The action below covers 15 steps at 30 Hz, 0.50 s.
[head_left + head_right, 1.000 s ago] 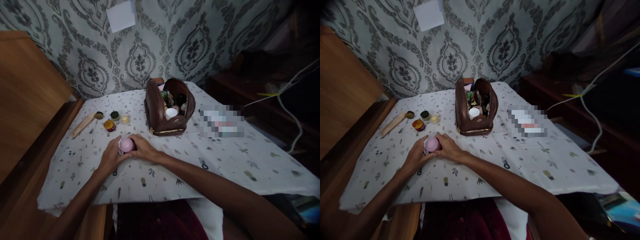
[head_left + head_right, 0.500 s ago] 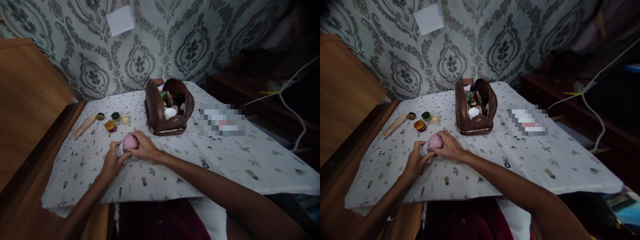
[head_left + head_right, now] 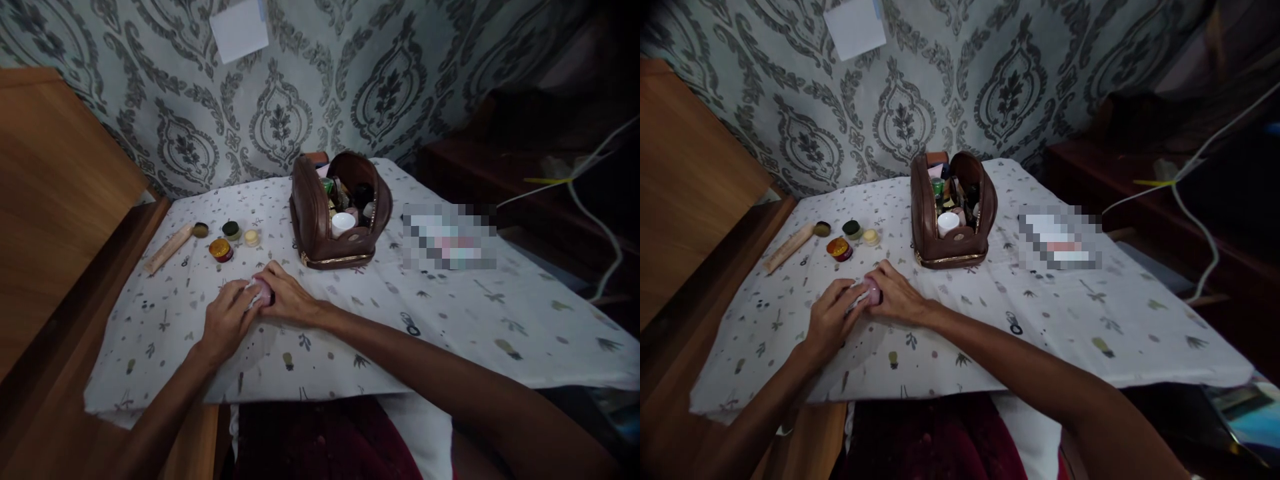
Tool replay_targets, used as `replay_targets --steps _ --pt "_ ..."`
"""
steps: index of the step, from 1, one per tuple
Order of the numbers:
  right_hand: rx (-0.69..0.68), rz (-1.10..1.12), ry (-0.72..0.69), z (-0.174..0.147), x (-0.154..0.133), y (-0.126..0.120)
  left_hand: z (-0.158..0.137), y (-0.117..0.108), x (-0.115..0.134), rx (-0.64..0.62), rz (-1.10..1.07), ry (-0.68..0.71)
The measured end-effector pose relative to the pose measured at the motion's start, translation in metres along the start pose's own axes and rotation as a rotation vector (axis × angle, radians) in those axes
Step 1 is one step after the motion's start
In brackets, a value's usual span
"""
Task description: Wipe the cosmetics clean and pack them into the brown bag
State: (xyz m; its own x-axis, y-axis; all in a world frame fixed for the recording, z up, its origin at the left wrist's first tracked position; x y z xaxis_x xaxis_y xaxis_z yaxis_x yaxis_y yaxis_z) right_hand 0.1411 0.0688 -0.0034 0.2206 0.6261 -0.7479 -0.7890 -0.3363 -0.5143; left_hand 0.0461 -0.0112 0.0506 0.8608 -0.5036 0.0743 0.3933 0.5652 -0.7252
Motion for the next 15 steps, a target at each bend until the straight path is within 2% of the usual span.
replay_targets --steps 3,7,11,15 --pt "-0.008 0.032 -0.039 -0.001 -0.002 0.001 0.009 0.004 -0.012 -0.061 0.004 -0.070" --pt "-0.026 0.052 -0.060 -0.001 -0.004 0.001 0.016 0.017 -0.044 -0.182 -0.175 -0.334" --pt "-0.028 0.055 -0.055 -0.002 -0.002 0.001 0.006 0.030 -0.065 -0.255 -0.318 -0.541" --pt "-0.028 0.060 -0.006 -0.002 0.003 0.000 -0.012 0.033 -0.067 -0.278 -0.420 -0.720"
Point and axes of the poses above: each hand's wrist, its own z-axis towards the middle knuckle, its own y-axis out of the palm, x = y × z, the point moved 7 cm from there along z, towards the middle knuckle, and after that the axes turned 5 degrees about x, right-handed, at the moved point
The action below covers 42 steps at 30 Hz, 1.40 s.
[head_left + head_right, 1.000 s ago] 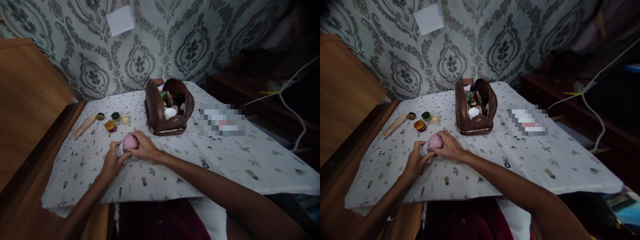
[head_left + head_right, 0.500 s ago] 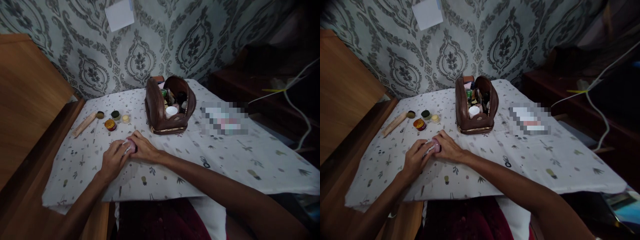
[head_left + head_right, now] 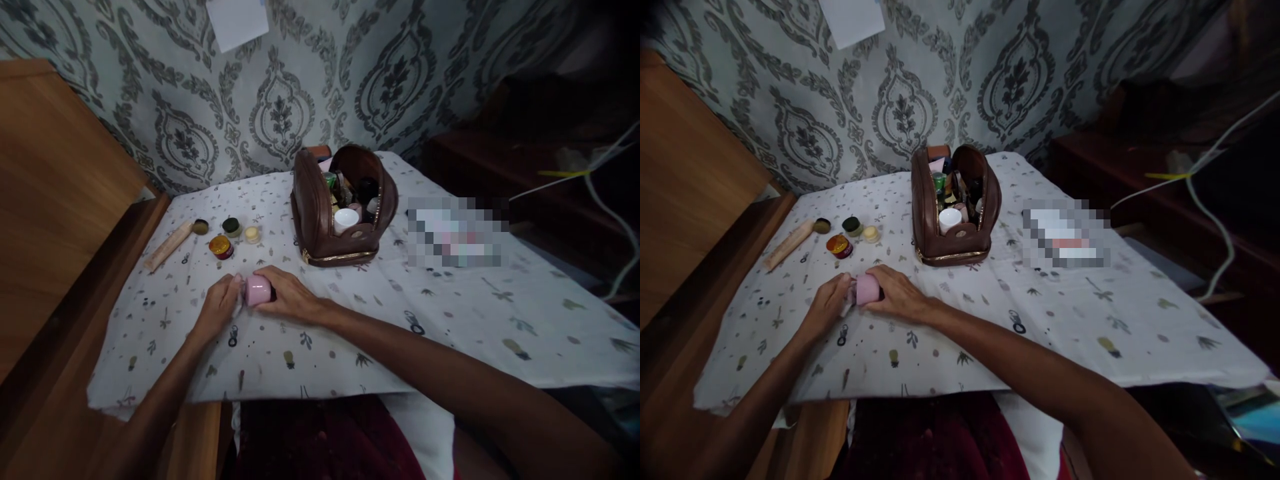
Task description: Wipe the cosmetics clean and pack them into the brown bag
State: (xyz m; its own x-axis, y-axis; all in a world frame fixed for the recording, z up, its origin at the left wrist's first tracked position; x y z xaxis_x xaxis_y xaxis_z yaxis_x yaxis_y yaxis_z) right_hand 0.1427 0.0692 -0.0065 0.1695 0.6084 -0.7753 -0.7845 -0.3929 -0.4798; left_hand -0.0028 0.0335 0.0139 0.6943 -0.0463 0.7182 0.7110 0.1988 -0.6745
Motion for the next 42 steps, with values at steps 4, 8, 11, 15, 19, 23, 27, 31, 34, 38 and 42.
replay_targets --steps 4,8,11,15,19,23,27,31,34,38,42 --pt "0.103 0.020 0.040 0.003 0.006 -0.007 -0.009 0.004 -0.005 -0.040 -0.061 -0.106" --pt "0.190 0.025 0.041 0.006 0.011 -0.012 -0.009 0.001 0.002 0.023 -0.064 -0.061" --pt "0.153 0.013 0.040 0.006 0.012 -0.008 -0.007 -0.010 0.015 0.135 -0.058 0.011" --pt "0.099 0.022 0.017 0.005 0.009 -0.005 -0.009 -0.016 0.039 0.207 0.045 0.213" --pt "0.118 0.037 0.033 0.005 0.009 -0.008 -0.020 -0.010 0.052 0.222 0.244 0.464" --pt "0.165 0.085 0.074 0.008 0.015 -0.010 -0.037 -0.002 0.056 0.256 0.449 0.705" --pt "0.190 0.208 0.195 0.010 0.027 -0.011 -0.046 0.002 0.057 0.269 0.511 0.809" --pt "0.199 0.231 0.261 0.009 0.027 -0.014 -0.048 0.001 0.060 0.275 0.504 0.818" --pt "0.163 0.198 0.206 0.008 0.017 -0.014 -0.047 0.000 0.065 0.284 0.509 0.800" --pt "0.106 0.132 0.094 0.006 0.004 -0.013 -0.034 -0.006 0.066 0.239 0.476 0.659" --pt "0.024 0.148 0.020 0.004 -0.004 -0.009 -0.009 -0.013 0.050 0.087 0.267 0.429"
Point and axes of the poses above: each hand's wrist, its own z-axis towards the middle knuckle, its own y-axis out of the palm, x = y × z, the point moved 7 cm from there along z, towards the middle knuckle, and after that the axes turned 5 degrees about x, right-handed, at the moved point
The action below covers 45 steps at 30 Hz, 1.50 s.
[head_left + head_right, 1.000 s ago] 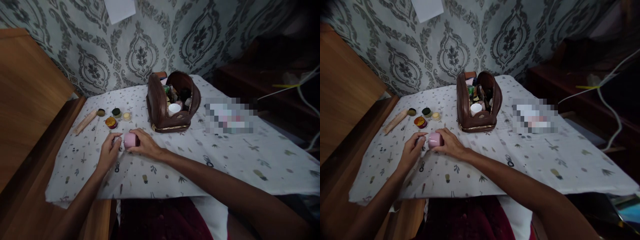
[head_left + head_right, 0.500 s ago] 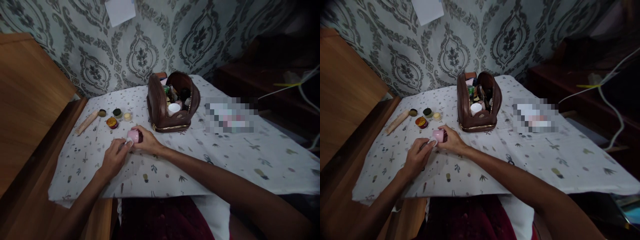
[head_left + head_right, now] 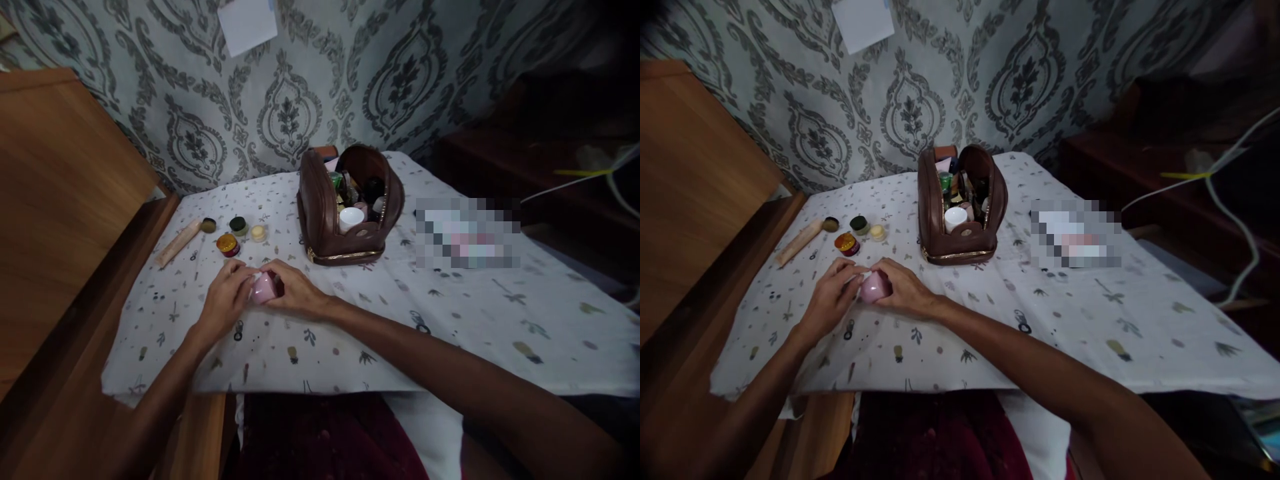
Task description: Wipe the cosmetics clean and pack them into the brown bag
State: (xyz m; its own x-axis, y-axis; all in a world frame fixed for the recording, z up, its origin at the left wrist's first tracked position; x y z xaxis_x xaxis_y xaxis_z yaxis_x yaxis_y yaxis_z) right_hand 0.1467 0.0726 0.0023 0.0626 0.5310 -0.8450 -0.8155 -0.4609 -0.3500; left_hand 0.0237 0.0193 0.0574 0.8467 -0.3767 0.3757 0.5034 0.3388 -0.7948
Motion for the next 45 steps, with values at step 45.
replay_targets --steps 45 --pt "0.150 0.705 0.417 0.004 0.032 0.000 -0.008 0.006 0.009 0.235 -0.133 -0.107"
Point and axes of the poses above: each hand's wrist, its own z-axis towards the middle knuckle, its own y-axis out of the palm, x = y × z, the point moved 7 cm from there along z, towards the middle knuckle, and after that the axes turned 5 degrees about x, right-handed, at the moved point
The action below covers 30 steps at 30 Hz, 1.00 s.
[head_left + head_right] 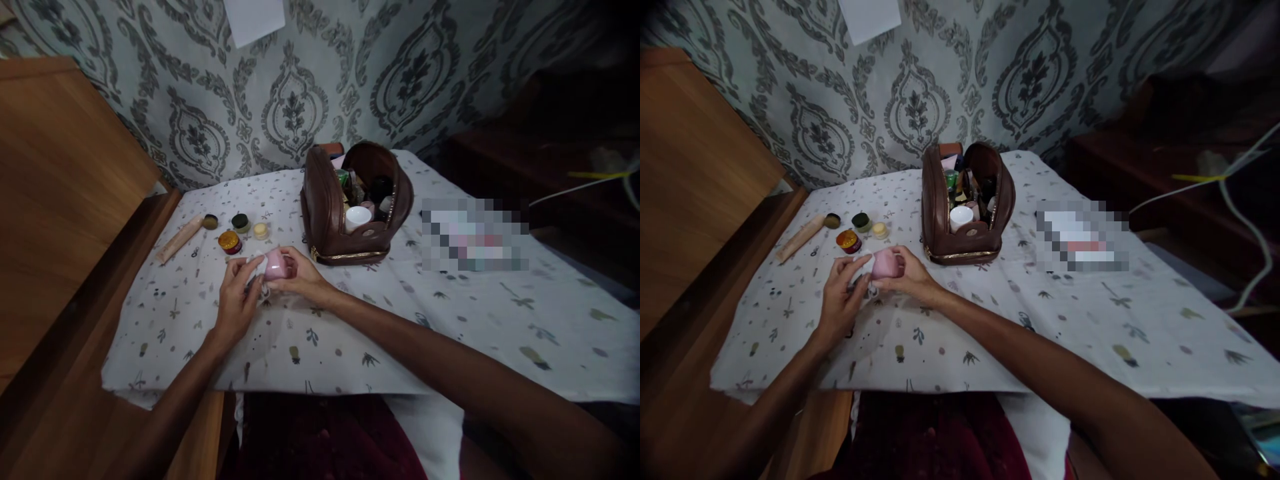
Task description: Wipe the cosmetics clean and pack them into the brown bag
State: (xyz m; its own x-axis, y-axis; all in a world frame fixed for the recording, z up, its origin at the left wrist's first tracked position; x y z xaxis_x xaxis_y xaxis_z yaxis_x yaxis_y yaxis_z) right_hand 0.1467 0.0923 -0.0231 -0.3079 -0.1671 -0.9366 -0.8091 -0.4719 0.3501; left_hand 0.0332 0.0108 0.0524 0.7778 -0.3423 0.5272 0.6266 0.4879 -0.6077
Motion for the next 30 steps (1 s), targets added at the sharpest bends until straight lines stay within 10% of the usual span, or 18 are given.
replay_targets --steps 30 --pt "0.071 -0.222 -0.301 0.002 -0.015 -0.008 0.001 0.003 -0.005 0.053 -0.015 0.035"
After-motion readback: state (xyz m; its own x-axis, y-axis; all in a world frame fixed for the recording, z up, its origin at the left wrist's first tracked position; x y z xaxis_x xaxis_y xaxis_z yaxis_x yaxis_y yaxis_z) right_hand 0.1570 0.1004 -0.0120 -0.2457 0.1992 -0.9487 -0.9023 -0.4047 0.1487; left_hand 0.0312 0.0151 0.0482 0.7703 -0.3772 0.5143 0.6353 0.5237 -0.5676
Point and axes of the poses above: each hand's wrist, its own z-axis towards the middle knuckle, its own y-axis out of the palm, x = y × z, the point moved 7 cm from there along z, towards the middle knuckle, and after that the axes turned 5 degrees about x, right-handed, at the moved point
